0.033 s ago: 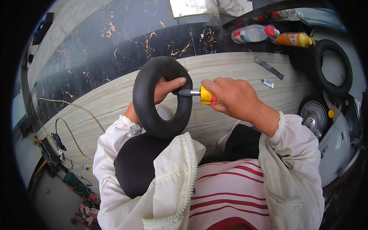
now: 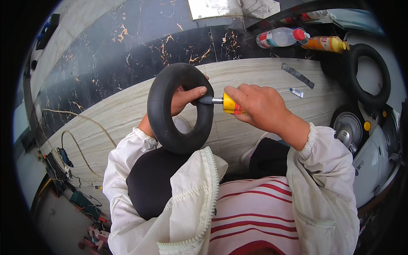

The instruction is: The person inspects a small tire, uses a screwdriver to remove a valve stem, applies a substance from a yellow bottle to the tire, and then applies a patch to the tire.

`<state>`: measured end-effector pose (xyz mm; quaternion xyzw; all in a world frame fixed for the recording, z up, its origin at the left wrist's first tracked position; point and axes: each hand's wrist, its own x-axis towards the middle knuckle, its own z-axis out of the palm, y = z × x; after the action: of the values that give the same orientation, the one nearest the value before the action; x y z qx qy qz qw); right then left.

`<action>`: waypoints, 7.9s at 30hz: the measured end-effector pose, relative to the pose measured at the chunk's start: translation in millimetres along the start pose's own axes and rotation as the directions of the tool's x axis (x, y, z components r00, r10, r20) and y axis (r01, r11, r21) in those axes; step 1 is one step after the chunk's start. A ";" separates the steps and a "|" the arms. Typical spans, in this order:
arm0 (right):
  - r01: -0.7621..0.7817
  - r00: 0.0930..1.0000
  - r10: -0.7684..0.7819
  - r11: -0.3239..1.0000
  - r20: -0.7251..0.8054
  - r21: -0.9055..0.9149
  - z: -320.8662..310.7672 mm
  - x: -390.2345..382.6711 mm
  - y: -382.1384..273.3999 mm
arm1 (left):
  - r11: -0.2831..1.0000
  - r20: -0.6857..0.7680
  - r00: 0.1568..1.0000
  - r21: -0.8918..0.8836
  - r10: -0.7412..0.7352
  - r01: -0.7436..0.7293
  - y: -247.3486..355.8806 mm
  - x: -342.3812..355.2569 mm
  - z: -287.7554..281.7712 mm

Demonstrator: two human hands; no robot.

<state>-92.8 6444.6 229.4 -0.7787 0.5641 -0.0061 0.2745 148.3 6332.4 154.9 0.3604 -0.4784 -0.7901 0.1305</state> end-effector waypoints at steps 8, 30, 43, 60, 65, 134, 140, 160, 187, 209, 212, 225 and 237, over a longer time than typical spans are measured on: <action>-0.024 1.000 0.024 0.999 0.009 -0.031 -3.0 -2.1 0.1 | 0.999 -0.012 1.000 -0.029 -0.018 0.017 -1.8 -1.0 0.5; 0.017 1.000 -0.017 0.999 0.020 -0.028 -3.3 -4.7 -0.8 | 0.999 -0.002 0.999 -0.014 -0.042 0.042 -2.3 -2.0 3.6; 0.063 0.998 -0.062 0.996 0.022 -0.062 -2.6 -1.6 -2.8 | 0.999 0.004 1.000 0.030 -0.019 0.019 -1.1 0.1 9.3; 0.104 0.992 -0.101 0.994 0.074 -0.035 -5.6 -2.6 -8.3 | 0.997 -0.035 0.998 0.054 -0.052 0.054 -1.6 0.0 7.5; 0.012 0.999 -0.010 0.998 0.042 -0.061 -3.1 -4.5 -8.1 | 0.994 -0.008 0.999 0.101 -0.048 0.049 -1.1 0.9 6.3; 0.121 0.936 0.352 -0.262 -0.022 0.957 -23.5 22.6 7.0 | 0.979 -0.510 0.853 -0.205 -0.112 0.005 12.7 8.5 -7.7; 0.334 0.913 0.340 -0.306 -0.225 0.892 -90.5 3.0 12.0 | 0.937 -0.384 0.869 -0.027 0.312 -0.349 108.9 -28.6 -11.0; 0.215 0.884 0.402 0.103 -0.238 0.971 -126.0 -16.6 73.9 | 0.997 -0.330 0.941 -0.001 0.070 -0.075 191.6 -34.1 64.5; -0.183 0.964 0.256 0.828 -0.068 0.529 58.2 -124.0 114.6 | 0.994 -0.691 0.714 -0.078 -0.112 0.080 -43.6 -0.2 230.8; -0.168 0.968 0.227 0.900 -0.103 0.403 44.1 -128.3 112.8 | 0.927 -0.631 0.737 -0.374 -0.241 -0.017 -19.2 -6.8 243.2; -0.204 0.973 0.228 0.899 -0.017 0.388 43.1 -129.6 110.9 | 0.924 -0.620 0.746 -0.381 -0.241 -0.018 -17.9 -8.2 241.7; -0.163 0.981 0.188 0.924 -0.041 0.347 43.5 -130.2 102.2 | 0.956 -0.635 0.747 -0.292 -0.197 0.004 -20.3 -17.4 236.7; -0.174 0.981 0.191 0.932 -0.022 0.317 42.8 -132.2 98.6 | 0.961 -0.640 0.739 -0.275 -0.213 0.039 -17.2 -22.4 235.3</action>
<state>-213.5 6558.3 189.9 -0.6691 0.6329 -0.0905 0.3789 3.1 6509.2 216.8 0.6302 -0.2742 -0.6699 0.2809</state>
